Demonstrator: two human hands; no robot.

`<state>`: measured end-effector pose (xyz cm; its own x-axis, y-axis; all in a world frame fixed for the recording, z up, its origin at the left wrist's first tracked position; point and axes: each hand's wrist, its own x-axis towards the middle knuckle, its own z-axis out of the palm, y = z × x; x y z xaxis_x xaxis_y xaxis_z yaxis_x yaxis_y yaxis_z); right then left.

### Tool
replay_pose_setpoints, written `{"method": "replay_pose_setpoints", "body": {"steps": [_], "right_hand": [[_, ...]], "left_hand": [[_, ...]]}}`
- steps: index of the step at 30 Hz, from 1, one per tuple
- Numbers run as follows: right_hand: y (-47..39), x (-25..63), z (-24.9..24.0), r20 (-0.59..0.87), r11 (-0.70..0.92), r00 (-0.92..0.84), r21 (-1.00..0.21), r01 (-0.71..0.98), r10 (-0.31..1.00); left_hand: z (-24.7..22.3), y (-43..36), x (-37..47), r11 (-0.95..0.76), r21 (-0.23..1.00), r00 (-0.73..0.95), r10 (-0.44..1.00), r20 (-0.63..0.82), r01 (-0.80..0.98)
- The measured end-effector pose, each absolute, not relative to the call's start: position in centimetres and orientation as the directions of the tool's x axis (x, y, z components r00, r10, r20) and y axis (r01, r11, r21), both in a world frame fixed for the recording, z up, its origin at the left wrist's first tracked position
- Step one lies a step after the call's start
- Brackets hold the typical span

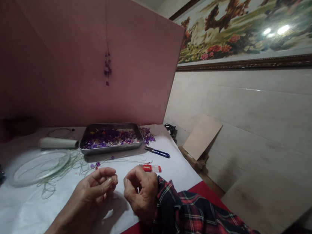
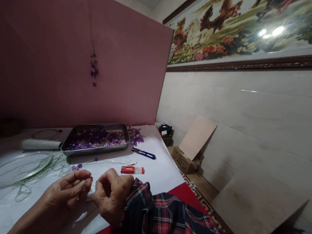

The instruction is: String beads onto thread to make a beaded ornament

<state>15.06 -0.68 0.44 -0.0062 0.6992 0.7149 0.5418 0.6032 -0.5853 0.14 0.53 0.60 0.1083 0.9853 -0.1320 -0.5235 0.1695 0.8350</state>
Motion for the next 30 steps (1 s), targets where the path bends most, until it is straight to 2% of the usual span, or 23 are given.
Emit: {"method": "replay_pose_setpoints", "body": {"steps": [12,30], "right_hand": [[-0.85,14.78,0.69,0.747,0.633,0.007,-0.567,0.527,0.664],[-0.88,14.85,0.7,0.739,0.629,-0.016,-0.562,0.537,0.673]], "left_hand": [[1.02,0.27,0.43,0.144,0.848,0.107,0.989,-0.103,-0.511],[1.17,0.27,0.43,0.172,0.83,0.091,0.985,-0.146,-0.531]]}}
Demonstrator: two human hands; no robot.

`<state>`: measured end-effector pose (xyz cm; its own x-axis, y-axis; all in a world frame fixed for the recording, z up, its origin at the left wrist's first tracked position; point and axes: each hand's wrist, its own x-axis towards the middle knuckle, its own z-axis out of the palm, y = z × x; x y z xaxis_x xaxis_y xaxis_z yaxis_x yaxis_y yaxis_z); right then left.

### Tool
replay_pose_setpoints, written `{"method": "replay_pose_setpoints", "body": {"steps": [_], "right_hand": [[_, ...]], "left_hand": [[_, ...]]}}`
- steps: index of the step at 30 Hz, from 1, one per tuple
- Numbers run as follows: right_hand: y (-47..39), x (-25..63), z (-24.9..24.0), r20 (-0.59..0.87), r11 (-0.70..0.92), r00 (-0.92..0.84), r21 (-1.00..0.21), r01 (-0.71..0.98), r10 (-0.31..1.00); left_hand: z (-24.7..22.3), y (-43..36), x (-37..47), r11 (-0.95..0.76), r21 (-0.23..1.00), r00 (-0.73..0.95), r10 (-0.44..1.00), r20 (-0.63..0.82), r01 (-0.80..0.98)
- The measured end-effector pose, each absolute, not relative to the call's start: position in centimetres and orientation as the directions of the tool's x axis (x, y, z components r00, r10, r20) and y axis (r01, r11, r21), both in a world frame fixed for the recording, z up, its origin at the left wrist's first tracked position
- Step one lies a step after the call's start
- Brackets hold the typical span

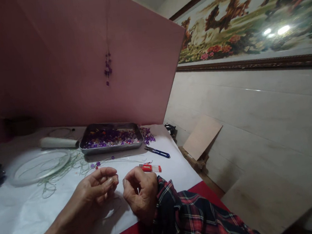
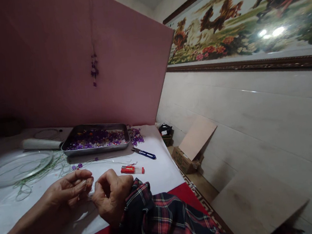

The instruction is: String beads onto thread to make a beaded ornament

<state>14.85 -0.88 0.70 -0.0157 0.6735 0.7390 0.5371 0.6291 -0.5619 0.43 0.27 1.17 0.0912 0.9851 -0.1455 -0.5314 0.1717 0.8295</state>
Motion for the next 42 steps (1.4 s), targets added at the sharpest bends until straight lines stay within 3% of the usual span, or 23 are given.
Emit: {"method": "replay_pose_setpoints", "body": {"steps": [31,36,42], "right_hand": [[-0.85,14.96,0.44,0.74,0.632,-0.037,-0.545,0.551,0.671],[-0.73,14.58,0.22,0.773,0.623,0.062,-0.554,0.552,0.632],[-0.86,14.92,0.65,0.74,0.621,0.014,-0.575,0.533,0.673]], "left_hand": [[1.41,0.0,0.56,0.179,0.821,0.13,0.983,-0.128,-0.542],[1.03,0.17,0.35,0.184,0.826,0.131,0.982,-0.134,-0.533],[0.95,0.31,0.24,0.187,0.822,0.131,0.982,-0.138,-0.537]]}}
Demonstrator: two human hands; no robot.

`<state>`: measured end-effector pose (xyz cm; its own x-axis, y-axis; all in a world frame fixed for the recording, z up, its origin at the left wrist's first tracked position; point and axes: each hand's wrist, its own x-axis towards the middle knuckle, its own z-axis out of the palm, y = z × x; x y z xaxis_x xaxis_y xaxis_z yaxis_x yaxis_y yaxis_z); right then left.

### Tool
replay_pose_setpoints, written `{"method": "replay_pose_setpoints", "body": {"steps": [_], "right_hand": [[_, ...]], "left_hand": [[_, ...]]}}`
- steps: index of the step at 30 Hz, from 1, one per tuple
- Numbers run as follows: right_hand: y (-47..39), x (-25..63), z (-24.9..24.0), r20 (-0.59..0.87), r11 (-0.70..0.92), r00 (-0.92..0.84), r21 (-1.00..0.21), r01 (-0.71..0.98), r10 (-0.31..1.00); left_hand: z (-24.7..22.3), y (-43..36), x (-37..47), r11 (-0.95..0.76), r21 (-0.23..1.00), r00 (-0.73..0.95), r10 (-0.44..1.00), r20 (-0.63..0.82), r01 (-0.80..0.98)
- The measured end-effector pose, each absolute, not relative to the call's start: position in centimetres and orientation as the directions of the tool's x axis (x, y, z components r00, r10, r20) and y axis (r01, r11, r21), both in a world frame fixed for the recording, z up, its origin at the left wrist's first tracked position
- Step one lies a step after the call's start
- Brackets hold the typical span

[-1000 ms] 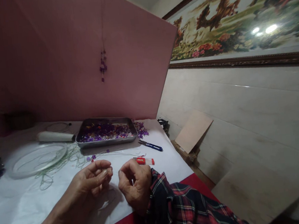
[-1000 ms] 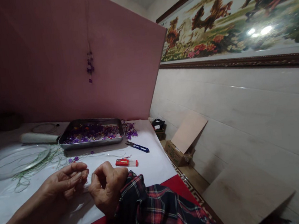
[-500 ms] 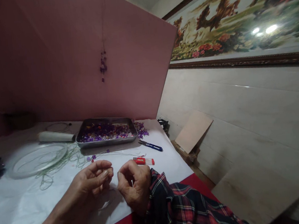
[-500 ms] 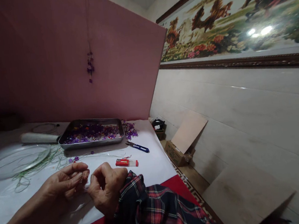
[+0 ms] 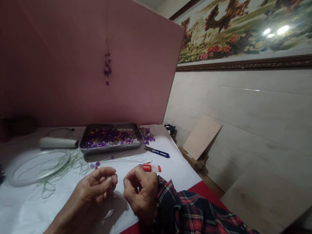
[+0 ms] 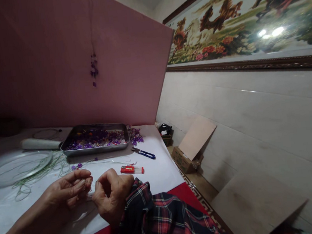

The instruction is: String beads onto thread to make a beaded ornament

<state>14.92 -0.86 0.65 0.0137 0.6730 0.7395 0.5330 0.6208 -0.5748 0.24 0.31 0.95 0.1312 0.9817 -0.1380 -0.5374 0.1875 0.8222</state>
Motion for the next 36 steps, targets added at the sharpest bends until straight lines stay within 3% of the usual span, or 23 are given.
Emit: {"method": "replay_pose_setpoints", "body": {"steps": [36], "right_hand": [[-0.84,15.29,0.53,0.729,0.625,0.0,-0.587,0.514,0.685]], "left_hand": [[1.06,0.11,0.36,0.18,0.82,0.121,0.983,-0.135,-0.543]]}}
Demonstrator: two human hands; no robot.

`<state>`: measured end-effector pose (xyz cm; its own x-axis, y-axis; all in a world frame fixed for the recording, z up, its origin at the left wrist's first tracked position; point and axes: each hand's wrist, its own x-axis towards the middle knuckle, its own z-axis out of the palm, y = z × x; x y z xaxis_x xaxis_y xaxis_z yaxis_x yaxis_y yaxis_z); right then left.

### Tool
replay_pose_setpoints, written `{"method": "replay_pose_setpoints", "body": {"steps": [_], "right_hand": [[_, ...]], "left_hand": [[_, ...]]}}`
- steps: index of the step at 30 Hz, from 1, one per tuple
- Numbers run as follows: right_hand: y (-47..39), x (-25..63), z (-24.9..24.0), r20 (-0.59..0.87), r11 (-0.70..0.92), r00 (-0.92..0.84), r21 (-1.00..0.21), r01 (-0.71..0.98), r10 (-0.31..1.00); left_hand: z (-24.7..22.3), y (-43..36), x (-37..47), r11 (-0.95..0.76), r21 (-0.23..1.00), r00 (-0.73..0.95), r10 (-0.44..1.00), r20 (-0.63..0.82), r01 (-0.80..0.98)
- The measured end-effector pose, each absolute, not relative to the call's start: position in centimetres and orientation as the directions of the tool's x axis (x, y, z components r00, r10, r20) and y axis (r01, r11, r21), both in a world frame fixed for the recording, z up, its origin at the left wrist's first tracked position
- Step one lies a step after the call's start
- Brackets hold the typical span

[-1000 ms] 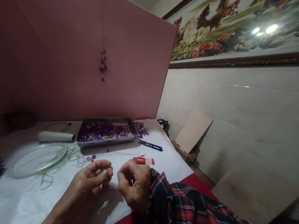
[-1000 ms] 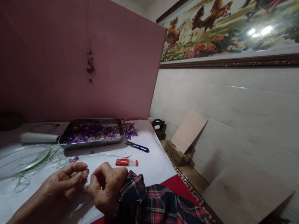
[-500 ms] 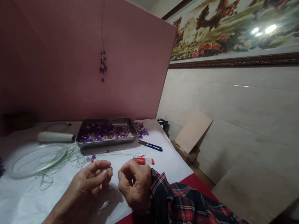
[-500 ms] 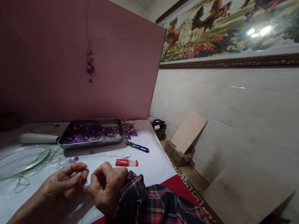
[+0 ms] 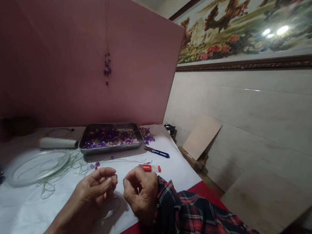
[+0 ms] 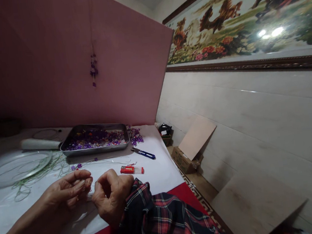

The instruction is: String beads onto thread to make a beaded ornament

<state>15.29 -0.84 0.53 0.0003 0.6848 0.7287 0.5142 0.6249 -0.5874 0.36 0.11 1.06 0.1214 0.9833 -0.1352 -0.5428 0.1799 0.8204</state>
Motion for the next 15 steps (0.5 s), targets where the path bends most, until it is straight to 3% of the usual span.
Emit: {"method": "replay_pose_setpoints", "body": {"steps": [15], "right_hand": [[-1.03,14.78,0.73,0.756,0.634,0.015,-0.56,0.533,0.654]], "left_hand": [[0.94,0.2,0.55,0.181,0.831,0.121,0.983,-0.138,-0.526]]}}
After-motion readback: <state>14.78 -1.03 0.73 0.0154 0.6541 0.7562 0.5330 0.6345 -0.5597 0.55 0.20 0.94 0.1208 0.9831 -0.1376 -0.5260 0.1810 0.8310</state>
